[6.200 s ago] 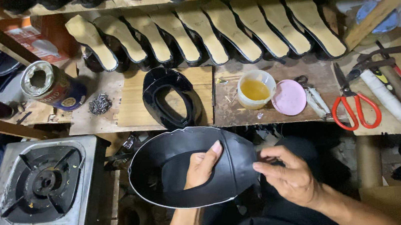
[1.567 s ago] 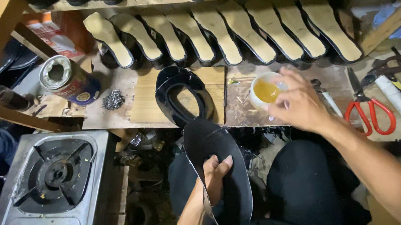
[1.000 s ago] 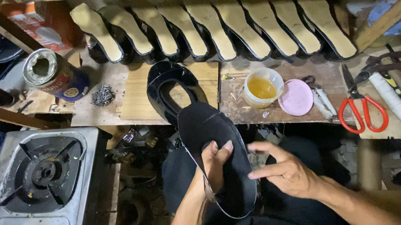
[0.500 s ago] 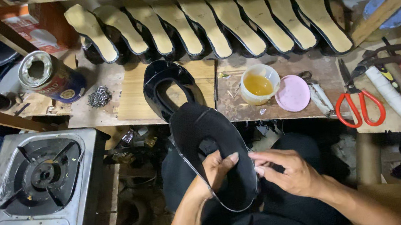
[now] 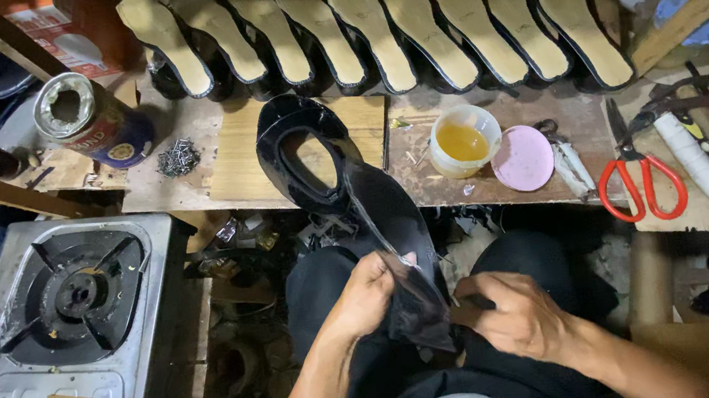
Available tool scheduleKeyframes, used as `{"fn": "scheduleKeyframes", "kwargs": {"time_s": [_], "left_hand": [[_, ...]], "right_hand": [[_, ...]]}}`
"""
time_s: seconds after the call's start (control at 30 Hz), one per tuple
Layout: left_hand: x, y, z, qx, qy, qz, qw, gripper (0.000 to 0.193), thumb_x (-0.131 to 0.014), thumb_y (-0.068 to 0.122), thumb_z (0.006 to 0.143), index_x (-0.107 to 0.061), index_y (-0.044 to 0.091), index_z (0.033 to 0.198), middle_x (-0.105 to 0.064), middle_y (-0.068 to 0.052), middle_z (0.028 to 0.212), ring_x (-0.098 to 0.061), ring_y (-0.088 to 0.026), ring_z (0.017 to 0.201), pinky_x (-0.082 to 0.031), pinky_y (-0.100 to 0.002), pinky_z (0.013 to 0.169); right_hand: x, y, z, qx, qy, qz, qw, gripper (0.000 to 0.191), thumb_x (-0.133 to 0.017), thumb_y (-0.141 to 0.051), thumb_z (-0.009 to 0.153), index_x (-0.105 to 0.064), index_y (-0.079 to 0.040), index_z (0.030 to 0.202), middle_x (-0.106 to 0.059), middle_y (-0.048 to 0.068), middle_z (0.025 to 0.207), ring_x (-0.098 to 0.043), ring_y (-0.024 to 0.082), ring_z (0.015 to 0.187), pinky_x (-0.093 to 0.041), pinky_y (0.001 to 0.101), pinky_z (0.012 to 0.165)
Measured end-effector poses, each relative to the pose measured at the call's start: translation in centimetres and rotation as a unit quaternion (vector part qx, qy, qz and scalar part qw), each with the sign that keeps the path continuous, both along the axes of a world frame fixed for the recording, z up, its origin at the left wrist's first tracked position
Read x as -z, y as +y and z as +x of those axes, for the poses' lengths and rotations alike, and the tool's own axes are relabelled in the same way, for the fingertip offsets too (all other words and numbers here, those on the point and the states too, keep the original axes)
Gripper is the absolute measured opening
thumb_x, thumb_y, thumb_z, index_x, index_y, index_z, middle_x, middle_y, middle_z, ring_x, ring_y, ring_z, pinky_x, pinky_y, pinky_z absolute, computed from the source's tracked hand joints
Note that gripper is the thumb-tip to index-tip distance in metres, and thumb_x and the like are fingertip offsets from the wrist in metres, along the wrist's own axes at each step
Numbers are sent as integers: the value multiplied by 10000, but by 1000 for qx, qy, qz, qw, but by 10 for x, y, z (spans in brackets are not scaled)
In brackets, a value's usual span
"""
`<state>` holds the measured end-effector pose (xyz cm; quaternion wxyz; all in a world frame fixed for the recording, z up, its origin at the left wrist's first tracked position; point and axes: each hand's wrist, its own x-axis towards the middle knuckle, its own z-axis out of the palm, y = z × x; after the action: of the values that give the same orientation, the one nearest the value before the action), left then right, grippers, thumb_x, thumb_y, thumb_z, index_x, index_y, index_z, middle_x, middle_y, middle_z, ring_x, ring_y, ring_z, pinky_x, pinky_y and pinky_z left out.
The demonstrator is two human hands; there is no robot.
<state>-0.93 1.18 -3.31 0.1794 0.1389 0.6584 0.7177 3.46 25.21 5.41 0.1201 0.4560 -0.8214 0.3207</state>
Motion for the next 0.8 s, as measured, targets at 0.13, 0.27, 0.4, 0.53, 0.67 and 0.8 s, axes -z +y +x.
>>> {"fn": "scheduleKeyframes", "kwargs": {"time_s": [0.13, 0.27, 0.4, 0.53, 0.67, 0.8], "left_hand": [[-4, 3, 7, 10, -126, 70, 990, 183, -633, 215, 1057, -682, 40, 1040, -641, 47, 915, -563, -67, 852, -492, -264, 780], [-17, 1, 6, -9, -223, 42, 974, 156, -627, 217, 1079, -664, 66, 1090, -590, -42, 826, -443, -177, 644, -343, -346, 576], [-16, 11, 3, -89, -172, 240, 951, 167, -598, 204, 966, -676, 63, 1014, -705, -13, 892, -653, -129, 800, -525, -295, 747], [-6, 30, 8, -185, -76, 102, 974, 235, -636, 216, 1088, -655, 14, 970, -599, -11, 799, -518, -114, 713, -420, -307, 640], [-7, 49, 16, -153, -52, 121, 979, 202, -608, 221, 1020, -683, 36, 986, -684, 13, 874, -607, -94, 819, -501, -284, 760], [-18, 53, 3, -28, -114, -296, 948, 470, -715, 251, 1024, -583, -188, 918, -528, -207, 794, -455, -214, 718, -479, -406, 724]], "right_hand": [[3, 7, -1, -55, -170, -72, 981, 212, -723, -14, 745, -765, -59, 947, -644, 131, 1027, -741, 266, 824, -599, 328, 730], [5, 14, -2, 24, -116, -89, 989, 208, -716, 45, 773, -752, -89, 929, -663, 93, 1051, -743, 218, 858, -603, 299, 748], [17, 13, 9, 170, -153, -138, 964, 356, -706, 73, 837, -712, -56, 1169, -678, 106, 1143, -743, 185, 914, -607, 291, 766], [38, 5, 26, 126, -247, -221, 935, 768, -788, 5, 768, -442, 15, 1454, -596, 185, 1348, -659, 242, 1147, -568, 332, 954], [60, 5, 41, 155, -331, -310, 878, 944, -834, 10, 737, -322, 30, 1530, -549, 209, 1423, -585, 262, 1267, -483, 370, 1058], [77, 34, 53, 193, -445, -453, 748, 875, -802, 13, 777, -359, -8, 1531, -627, 179, 1314, -661, 214, 1163, -582, 348, 973]]}}
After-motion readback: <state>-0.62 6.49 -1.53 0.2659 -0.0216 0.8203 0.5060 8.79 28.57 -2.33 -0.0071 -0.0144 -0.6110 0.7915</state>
